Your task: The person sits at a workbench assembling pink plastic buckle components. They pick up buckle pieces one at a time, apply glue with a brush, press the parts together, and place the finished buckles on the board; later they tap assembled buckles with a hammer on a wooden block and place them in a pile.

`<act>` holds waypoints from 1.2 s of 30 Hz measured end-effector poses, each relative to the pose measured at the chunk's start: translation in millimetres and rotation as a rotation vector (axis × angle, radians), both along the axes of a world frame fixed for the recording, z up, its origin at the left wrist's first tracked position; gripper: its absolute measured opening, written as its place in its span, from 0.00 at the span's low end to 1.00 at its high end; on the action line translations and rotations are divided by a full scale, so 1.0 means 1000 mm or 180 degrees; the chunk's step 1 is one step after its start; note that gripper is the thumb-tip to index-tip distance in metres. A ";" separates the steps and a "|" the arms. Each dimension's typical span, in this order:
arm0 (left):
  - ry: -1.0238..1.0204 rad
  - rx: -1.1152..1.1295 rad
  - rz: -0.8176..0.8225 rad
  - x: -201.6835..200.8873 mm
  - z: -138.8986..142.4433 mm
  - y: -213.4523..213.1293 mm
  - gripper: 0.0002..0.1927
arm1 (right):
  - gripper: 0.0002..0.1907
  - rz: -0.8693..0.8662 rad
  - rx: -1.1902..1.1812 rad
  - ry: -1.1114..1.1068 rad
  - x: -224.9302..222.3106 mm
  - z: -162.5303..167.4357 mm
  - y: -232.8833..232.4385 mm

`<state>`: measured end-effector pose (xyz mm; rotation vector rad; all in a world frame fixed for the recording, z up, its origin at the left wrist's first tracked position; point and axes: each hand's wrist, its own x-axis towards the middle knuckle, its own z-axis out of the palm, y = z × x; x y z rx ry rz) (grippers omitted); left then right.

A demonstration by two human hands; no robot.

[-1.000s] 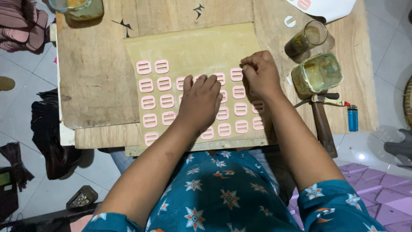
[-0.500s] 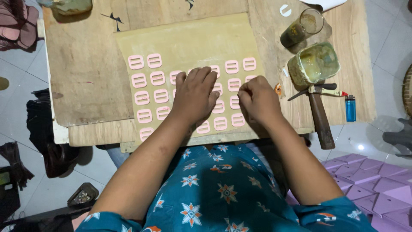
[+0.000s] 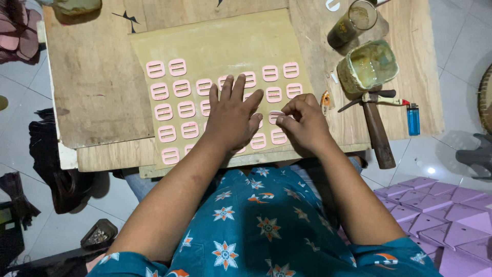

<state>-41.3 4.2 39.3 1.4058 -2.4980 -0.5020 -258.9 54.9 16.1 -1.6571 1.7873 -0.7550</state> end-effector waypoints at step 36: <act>0.3753 0.3512 0.0390 0.000 0.015 0.055 0.16 | 0.10 -0.0203 -0.0778 -0.2544 0.026 0.046 0.086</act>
